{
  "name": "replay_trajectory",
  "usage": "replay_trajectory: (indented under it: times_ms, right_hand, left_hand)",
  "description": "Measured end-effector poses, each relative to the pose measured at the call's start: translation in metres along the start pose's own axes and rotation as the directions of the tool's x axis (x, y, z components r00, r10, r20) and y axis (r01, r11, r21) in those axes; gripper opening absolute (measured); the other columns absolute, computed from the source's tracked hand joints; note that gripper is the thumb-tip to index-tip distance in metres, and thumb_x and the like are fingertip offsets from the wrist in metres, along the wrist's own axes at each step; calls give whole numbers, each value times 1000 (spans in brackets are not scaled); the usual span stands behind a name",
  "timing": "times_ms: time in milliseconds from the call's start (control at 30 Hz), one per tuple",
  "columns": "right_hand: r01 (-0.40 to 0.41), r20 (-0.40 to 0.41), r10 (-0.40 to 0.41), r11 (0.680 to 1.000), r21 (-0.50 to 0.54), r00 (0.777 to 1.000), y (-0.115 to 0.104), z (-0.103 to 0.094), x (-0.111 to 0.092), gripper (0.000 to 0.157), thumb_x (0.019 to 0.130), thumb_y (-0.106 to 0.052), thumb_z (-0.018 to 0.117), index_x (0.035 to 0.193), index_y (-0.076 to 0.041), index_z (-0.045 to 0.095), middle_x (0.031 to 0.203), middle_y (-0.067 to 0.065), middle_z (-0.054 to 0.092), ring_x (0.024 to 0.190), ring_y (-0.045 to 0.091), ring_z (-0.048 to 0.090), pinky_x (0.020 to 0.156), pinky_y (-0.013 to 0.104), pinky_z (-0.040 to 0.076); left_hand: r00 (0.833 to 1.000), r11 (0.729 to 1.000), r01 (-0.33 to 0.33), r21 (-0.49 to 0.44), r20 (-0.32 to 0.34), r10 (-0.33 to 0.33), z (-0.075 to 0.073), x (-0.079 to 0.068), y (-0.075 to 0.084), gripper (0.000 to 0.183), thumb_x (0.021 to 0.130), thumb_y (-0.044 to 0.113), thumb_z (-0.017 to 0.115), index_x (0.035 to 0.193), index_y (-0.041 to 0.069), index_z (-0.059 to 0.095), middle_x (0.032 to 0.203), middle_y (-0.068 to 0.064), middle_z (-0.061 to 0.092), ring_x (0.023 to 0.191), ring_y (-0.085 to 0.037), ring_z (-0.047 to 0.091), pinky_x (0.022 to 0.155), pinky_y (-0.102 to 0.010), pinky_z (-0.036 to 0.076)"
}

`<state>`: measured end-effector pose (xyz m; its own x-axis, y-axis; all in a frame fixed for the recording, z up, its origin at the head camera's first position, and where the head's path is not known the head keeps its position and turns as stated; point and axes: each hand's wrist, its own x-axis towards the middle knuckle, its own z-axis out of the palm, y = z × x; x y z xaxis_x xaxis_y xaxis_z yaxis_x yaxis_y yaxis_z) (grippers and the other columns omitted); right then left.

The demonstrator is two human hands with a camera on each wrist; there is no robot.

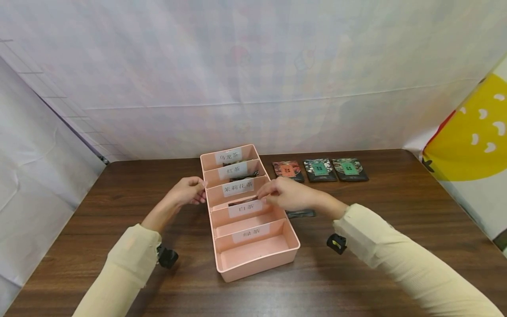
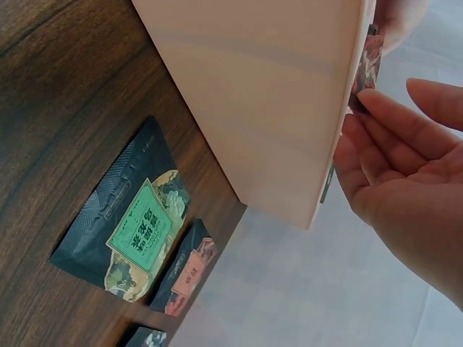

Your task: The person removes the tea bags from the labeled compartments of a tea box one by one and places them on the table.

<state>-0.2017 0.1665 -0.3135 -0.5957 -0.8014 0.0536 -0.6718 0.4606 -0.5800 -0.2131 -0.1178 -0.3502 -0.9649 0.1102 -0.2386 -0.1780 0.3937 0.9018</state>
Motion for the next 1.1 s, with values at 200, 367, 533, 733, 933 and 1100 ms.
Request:
replay_trajectory:
  times_ms: [200,367,533,733,933,1100]
  right_hand:
    - [14,-51,-15,1000,-13,999,-1,-2,1,20,91,-2,51,105,4,64,106,14,64,96,25,60,79,36,48]
    - [-22,-51,22,1000,-3,998,-1,-5,0,21,91,-1,50,107,3,63,108,14,63,96,23,59,76,35,48]
    - [-60,-43,60,998,1,997,-4,-11,0,22,92,-1,49,110,5,61,114,16,60,101,27,58,78,37,48]
    - [-86,-41,87,996,34,995,-8,-19,0,24,92,0,48,112,6,60,118,21,56,70,17,55,62,29,45]
    - [-79,-78,81,997,25,994,-12,-27,-2,23,93,-2,50,111,2,62,118,16,58,68,21,55,63,31,45]
    - [-70,-121,73,997,25,990,-14,-33,-2,21,93,-2,49,108,0,64,117,13,59,89,31,59,64,28,45]
  left_hand:
    - [1000,1000,1,-1,1,-1,0,1,-1,18,96,14,46,88,-1,53,67,-7,56,54,-10,53,53,-24,45]
    - [1000,1000,9,-8,2,-9,0,2,-2,18,96,14,46,88,0,52,66,-6,55,54,-10,53,54,-24,45]
    - [1000,1000,9,-13,2,-9,0,1,-1,18,96,14,47,87,0,52,65,-5,55,54,-10,53,54,-24,45]
    - [1000,1000,5,-12,0,-5,-1,1,0,18,96,13,46,86,0,52,65,-5,55,53,-10,53,53,-24,44]
    - [1000,1000,5,-8,1,-5,-1,2,1,18,96,14,46,87,-1,52,65,-6,55,53,-10,53,53,-25,44]
    - [1000,1000,8,-4,-1,-8,-1,2,0,18,96,14,47,87,0,52,66,-6,55,53,-10,53,53,-24,44]
